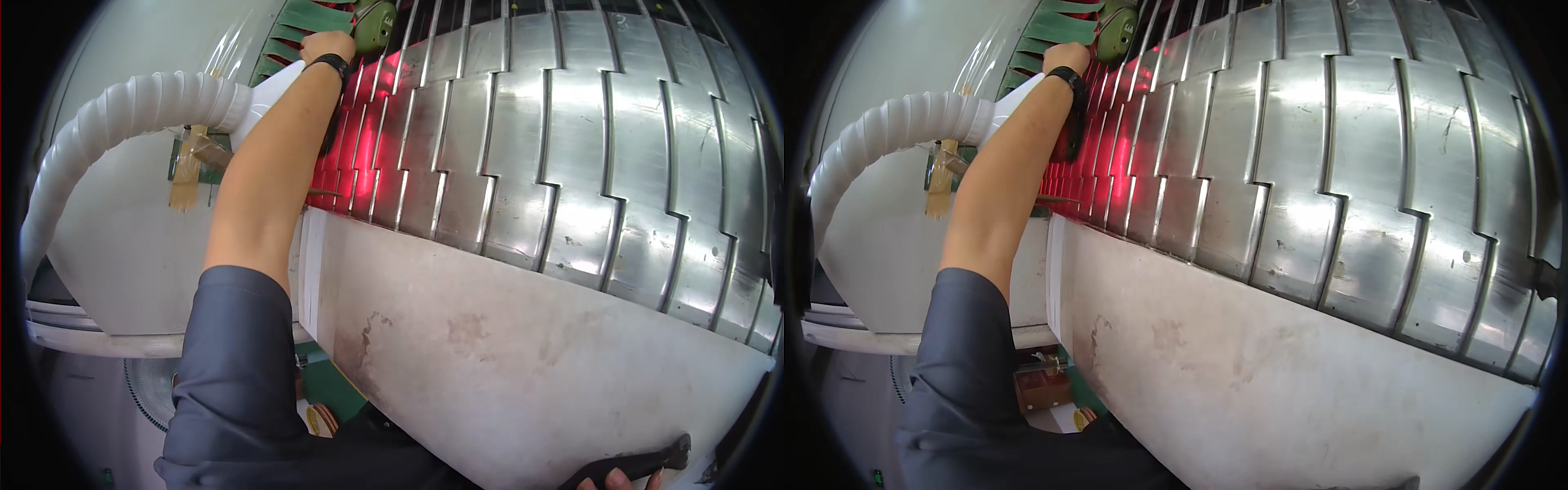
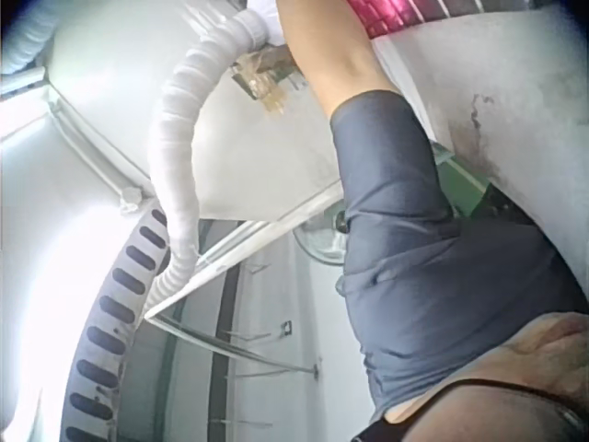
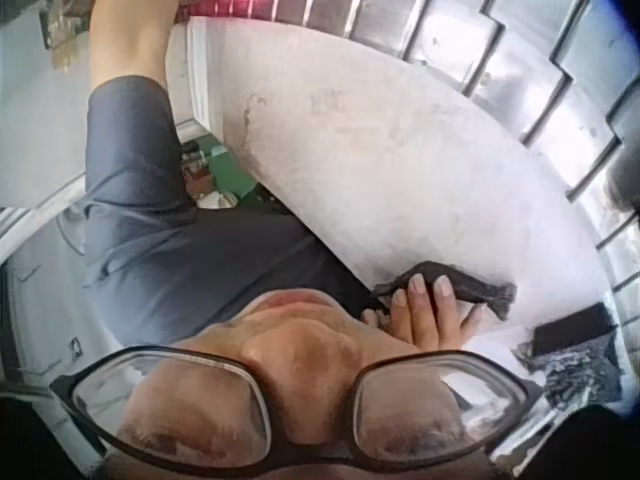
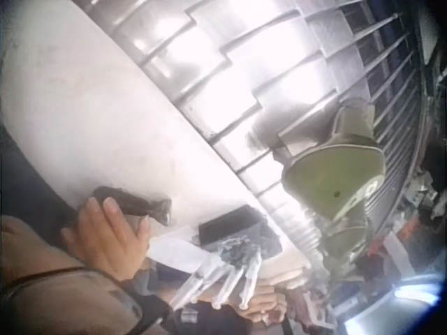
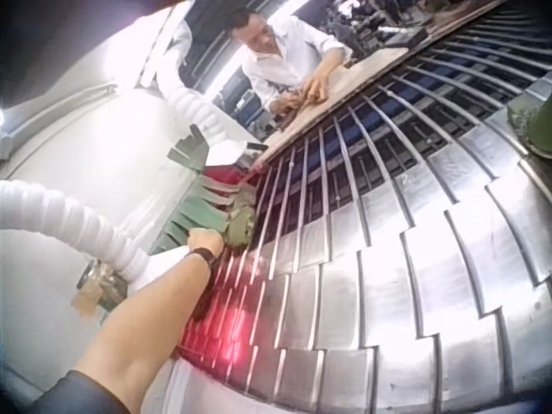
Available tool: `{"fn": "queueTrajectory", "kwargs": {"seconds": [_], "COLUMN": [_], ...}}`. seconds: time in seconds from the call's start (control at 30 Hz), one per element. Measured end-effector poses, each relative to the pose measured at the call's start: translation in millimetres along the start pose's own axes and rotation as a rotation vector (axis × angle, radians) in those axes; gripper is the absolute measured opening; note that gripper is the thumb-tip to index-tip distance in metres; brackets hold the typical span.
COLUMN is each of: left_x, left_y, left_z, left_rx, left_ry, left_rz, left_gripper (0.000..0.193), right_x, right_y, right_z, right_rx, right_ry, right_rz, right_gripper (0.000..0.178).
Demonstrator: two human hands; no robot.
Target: The person assembles high-heeled shoes by retrieving shoe lasts and soles from a conveyor, fitting and pressing the soles and heels onto the shoe uppers by hand, and tapping the edges with a hammer.
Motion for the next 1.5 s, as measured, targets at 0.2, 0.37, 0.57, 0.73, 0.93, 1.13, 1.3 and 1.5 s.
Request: {"fn": "queueTrajectory", "kwargs": {"seconds": [0.2,0.37,0.57,0.73,0.93,1.13,1.3,1.5], "left_x": [58,62,77,115,133,77,35,-129], "left_y": [-47,-120,-106,-118,-139,-106,-97,-49], "left_z": [61,105,108,94,78,104,134,229], "left_rx": [-0.634,-0.827,-0.547,-0.514,-0.533,-0.464,-0.463,-0.102], "left_ry": [-0.259,-0.086,-0.478,-0.582,-0.471,-0.435,-0.276,-0.055], "left_rz": [0.391,0.147,0.234,0.276,0.175,0.399,0.519,0.653], "left_gripper": [0.08,0.091,0.082,0.076,0.068,0.067,0.087,0.074], "right_x": [-2,-2,-5,-6,0,-13,-16,-21], "right_y": [1,0,1,2,-4,-18,-21,-30], "right_z": [1,10,5,3,2,-11,-4,3], "right_rx": [-0.01,-0.073,-0.049,-0.109,-0.176,-0.151,-0.224,-0.318], "right_ry": [-0.051,0.006,0.016,0.039,0.087,0.255,0.389,0.599], "right_rz": [-0.059,-0.133,-0.162,-0.145,-0.141,-0.158,-0.128,-0.12], "right_gripper": [0.04,0.038,0.026,0.02,0.017,0.029,0.025,0.016]}}
Point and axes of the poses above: each hand's wrist, its own z-axis away from the middle knuckle, its own x-axis out of the palm, y = z × x, the point moved 10 cm from there along -z, towards the middle knuckle, and after that the axes turned 11 degrees about -z, right-handed, at the moved point
